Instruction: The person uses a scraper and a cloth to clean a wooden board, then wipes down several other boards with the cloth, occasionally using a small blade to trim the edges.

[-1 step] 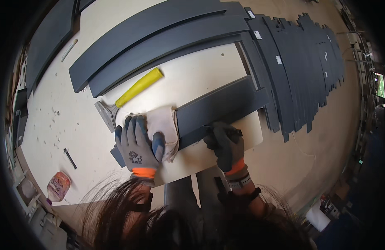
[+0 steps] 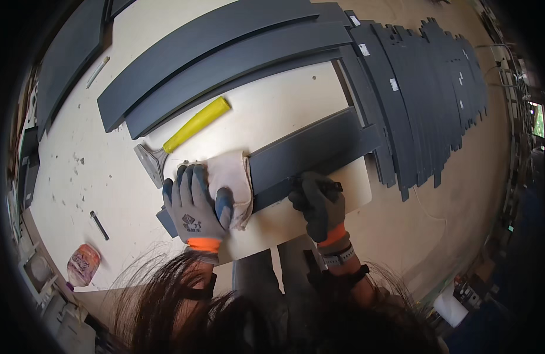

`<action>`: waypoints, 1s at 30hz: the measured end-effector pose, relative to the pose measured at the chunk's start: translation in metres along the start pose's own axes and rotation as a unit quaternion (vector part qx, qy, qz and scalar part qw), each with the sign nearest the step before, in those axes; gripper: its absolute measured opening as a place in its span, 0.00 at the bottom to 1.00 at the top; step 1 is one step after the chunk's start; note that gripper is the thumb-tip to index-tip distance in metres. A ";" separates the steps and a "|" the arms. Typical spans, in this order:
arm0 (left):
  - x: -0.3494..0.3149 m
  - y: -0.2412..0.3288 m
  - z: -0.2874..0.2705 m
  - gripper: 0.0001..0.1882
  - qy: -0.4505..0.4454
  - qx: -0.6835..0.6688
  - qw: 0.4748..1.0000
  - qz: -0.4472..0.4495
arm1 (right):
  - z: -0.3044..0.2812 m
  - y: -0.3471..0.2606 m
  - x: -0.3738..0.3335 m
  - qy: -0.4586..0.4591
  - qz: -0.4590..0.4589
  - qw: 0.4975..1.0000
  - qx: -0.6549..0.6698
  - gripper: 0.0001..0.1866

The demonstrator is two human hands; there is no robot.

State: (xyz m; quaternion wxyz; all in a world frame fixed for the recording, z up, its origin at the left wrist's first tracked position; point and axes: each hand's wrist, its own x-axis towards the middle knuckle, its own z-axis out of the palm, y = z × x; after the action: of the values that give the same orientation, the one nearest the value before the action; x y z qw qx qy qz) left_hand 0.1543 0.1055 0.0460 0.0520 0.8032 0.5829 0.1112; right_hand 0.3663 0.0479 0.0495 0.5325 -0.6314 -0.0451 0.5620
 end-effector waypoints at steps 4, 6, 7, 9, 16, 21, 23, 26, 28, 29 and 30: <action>-0.001 -0.001 0.004 0.27 -0.005 -0.007 1.000 -0.003 | 0.004 0.003 0.001 0.030 0.004 0.999 0.034 0.11; -0.002 0.000 0.003 0.27 -0.005 -0.006 1.000 -0.004 | 0.008 0.003 -0.001 0.039 -0.008 0.999 0.025 0.11; -0.002 0.001 0.003 0.27 -0.004 -0.006 1.000 -0.007 | 0.007 0.004 -0.001 0.041 -0.008 0.999 0.026 0.11; -0.002 0.002 0.003 0.27 -0.006 -0.003 1.000 -0.006 | 0.006 0.009 0.000 0.027 -0.035 0.999 0.022 0.11; -0.002 0.002 0.003 0.27 -0.004 0.001 1.000 -0.009 | 0.021 0.034 0.007 0.098 -0.087 0.991 0.033 0.11; -0.002 0.001 0.007 0.27 0.006 0.000 1.000 0.000 | 0.018 0.048 0.009 0.167 -0.143 0.974 -0.057 0.07; -0.003 -0.001 0.007 0.27 0.009 0.000 1.000 0.000 | 0.023 0.042 0.004 0.159 -0.128 0.978 -0.036 0.08; -0.002 0.001 0.005 0.27 0.010 -0.003 1.000 -0.001 | 0.017 0.049 0.005 0.159 -0.119 0.980 -0.012 0.09; -0.001 0.001 0.004 0.26 0.001 0.000 1.000 -0.001 | 0.015 0.051 0.006 0.163 -0.120 0.979 -0.006 0.09; -0.002 0.001 0.004 0.26 0.000 0.004 1.000 -0.001 | 0.017 0.049 0.004 0.159 -0.101 0.981 0.038 0.10; -0.002 0.001 0.004 0.26 -0.002 0.009 1.000 -0.004 | 0.019 0.046 0.003 0.156 -0.081 0.981 0.082 0.10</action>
State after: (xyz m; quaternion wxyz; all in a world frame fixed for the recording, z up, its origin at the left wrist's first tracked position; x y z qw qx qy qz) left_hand 0.1555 0.1032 0.0423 0.0463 0.8018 0.5867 0.1038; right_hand 0.3284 0.0418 0.0182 0.6262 -0.6599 0.0336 0.4138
